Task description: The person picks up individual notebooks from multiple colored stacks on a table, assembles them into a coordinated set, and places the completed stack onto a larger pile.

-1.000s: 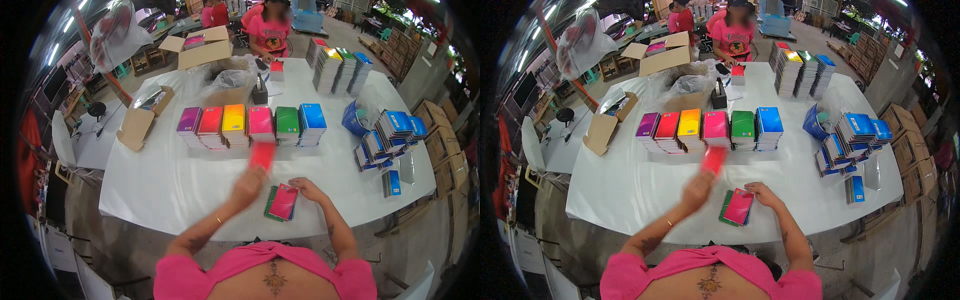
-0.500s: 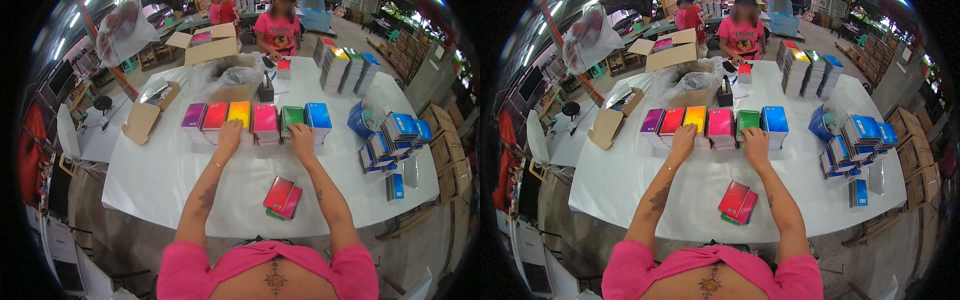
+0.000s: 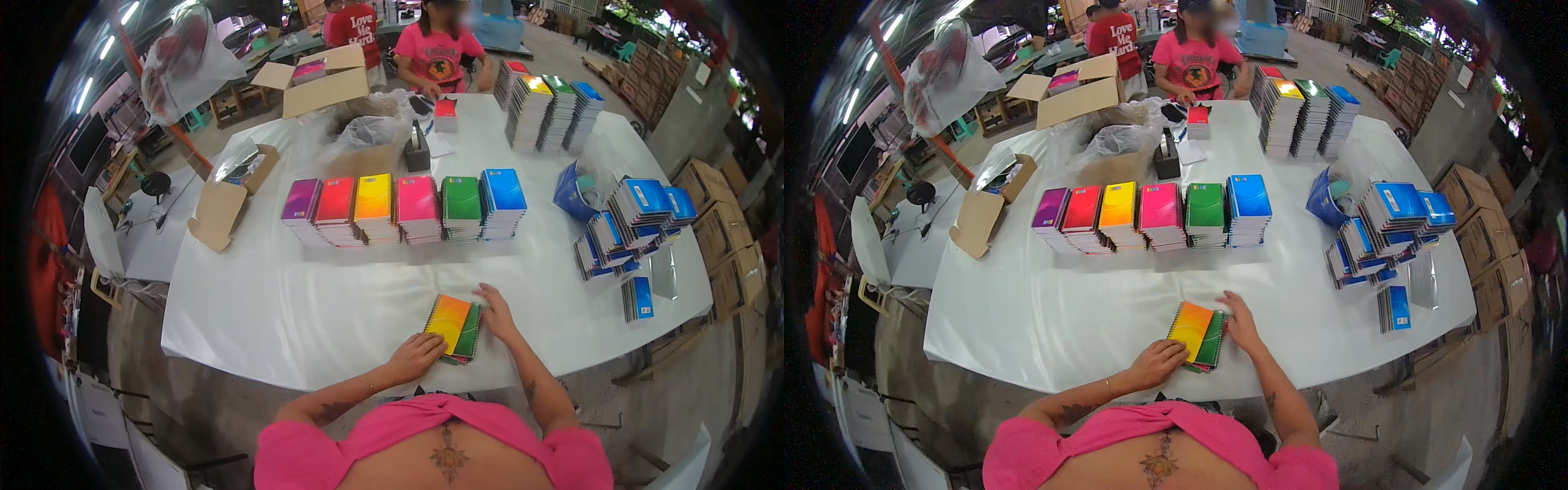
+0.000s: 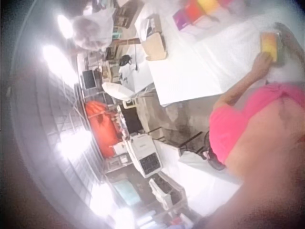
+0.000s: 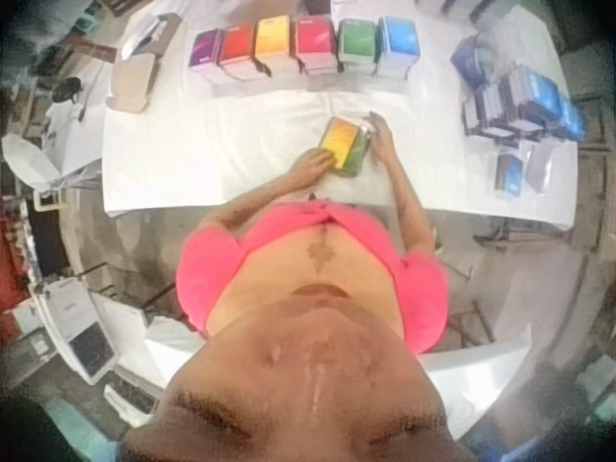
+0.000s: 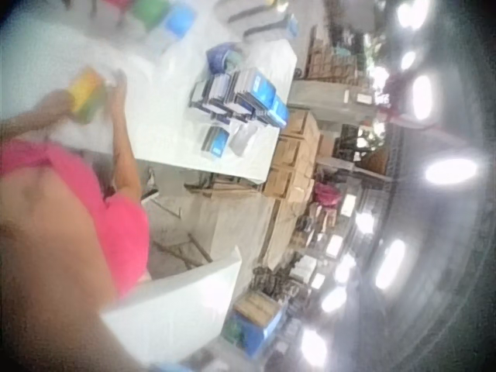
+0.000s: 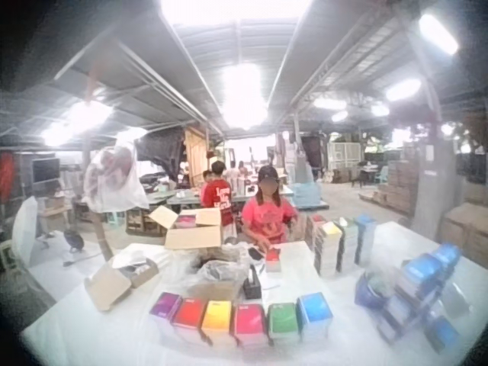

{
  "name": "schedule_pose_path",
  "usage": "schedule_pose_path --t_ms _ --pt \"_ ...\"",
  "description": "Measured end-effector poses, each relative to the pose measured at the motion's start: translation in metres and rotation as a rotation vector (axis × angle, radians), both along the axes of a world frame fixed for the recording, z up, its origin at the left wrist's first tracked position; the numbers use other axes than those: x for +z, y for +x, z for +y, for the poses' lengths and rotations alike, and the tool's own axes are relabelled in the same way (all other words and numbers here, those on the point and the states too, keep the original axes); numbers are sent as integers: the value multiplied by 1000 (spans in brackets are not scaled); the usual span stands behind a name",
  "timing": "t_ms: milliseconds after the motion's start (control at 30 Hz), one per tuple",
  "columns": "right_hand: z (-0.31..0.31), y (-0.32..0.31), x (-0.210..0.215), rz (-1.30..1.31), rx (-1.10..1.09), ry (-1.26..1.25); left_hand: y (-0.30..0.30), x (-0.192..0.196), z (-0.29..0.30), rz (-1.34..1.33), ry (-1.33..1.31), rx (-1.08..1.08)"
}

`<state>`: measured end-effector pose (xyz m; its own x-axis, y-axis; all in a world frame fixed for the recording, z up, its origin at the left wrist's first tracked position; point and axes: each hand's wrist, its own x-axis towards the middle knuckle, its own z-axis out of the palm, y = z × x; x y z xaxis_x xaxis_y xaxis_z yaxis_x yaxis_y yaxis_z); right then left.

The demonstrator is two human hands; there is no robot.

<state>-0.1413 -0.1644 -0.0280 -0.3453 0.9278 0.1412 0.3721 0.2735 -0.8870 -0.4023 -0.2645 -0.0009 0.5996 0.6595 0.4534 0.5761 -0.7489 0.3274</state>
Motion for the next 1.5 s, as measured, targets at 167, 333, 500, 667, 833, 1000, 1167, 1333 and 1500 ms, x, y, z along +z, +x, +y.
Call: schedule_pose_path --t_ms 167,333,500,667,833,1000,1167,1333,1500 --pt "65 -19 65 -236 -370 539 -23 36 63 50 29 37" --pt "153 20 99 -630 -542 732 -106 92 188 90 368 847" --pt "141 17 132 -567 -400 647 -185 85 197 339 184 801" --pt "-4 -21 105 -304 -302 544 -167 108 169 34 313 785" --pt "-101 -34 32 -399 64 599 -73 185 116 59 -4 597" --pt "-89 -45 12 73 -449 15 6 105 131 332 -589 239" --pt "-78 -41 -15 419 -447 -295 42 97 142 84 -1172 332" --pt "-83 -52 -17 345 -385 -280 -2 69 136 -315 -1536 -6" --pt "-88 -53 -20 105 -446 -165 -24 91 106 -501 -1584 -147"
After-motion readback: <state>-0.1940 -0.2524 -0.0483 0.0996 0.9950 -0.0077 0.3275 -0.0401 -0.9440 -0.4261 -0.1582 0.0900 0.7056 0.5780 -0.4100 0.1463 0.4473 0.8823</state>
